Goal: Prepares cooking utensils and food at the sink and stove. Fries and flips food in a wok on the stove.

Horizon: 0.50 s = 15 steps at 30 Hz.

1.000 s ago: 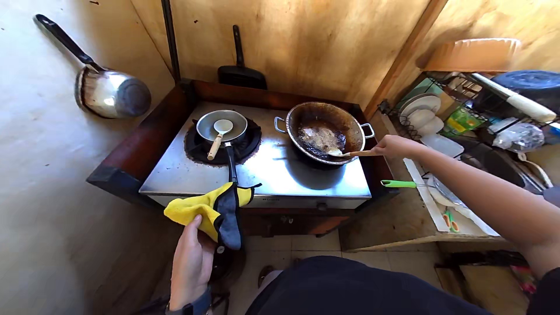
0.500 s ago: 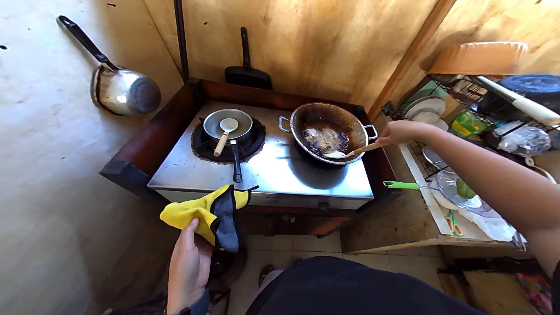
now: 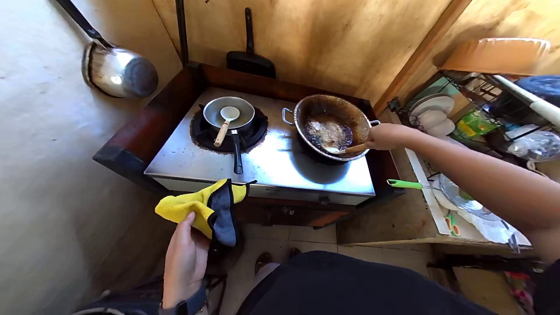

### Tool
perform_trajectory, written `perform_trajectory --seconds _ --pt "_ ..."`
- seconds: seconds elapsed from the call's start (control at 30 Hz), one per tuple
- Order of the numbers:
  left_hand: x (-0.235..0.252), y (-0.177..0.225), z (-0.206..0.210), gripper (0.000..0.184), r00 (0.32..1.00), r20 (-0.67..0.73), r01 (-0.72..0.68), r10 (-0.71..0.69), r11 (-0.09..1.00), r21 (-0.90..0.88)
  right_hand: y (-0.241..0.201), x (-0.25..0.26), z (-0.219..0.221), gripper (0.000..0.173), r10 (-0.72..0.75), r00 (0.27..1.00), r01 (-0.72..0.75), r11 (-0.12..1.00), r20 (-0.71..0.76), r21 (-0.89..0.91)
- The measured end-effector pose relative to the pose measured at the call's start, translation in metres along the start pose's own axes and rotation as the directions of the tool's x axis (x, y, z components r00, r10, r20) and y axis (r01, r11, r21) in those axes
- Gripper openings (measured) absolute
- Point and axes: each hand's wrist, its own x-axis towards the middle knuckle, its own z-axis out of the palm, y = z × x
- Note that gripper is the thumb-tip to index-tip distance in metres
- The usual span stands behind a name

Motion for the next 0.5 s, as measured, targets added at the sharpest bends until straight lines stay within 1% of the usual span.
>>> perform_trajectory --seconds 0.07,0.13,0.3,0.5 --pt "0.002 0.0 0.001 0.033 1.0 0.003 0.008 -0.008 1.0 0.002 -0.006 -0.004 0.017 0.043 0.046 0.998 -0.045 0.998 -0.04 0.041" --pt "0.002 0.0 0.002 0.033 1.0 0.004 0.009 -0.009 1.0 -0.005 -0.004 -0.006 0.034 0.04 0.052 0.995 -0.045 0.995 -0.082 0.085" --pt "0.004 0.004 0.005 0.033 1.0 0.022 0.013 -0.013 1.0 -0.006 0.008 -0.013 0.051 0.047 0.057 0.995 -0.038 0.979 -0.087 0.199" --pt "0.004 0.005 0.009 0.032 0.999 0.038 0.019 -0.02 1.0 0.003 0.023 -0.023 0.072 0.041 0.097 0.991 -0.049 0.901 -0.09 0.431"
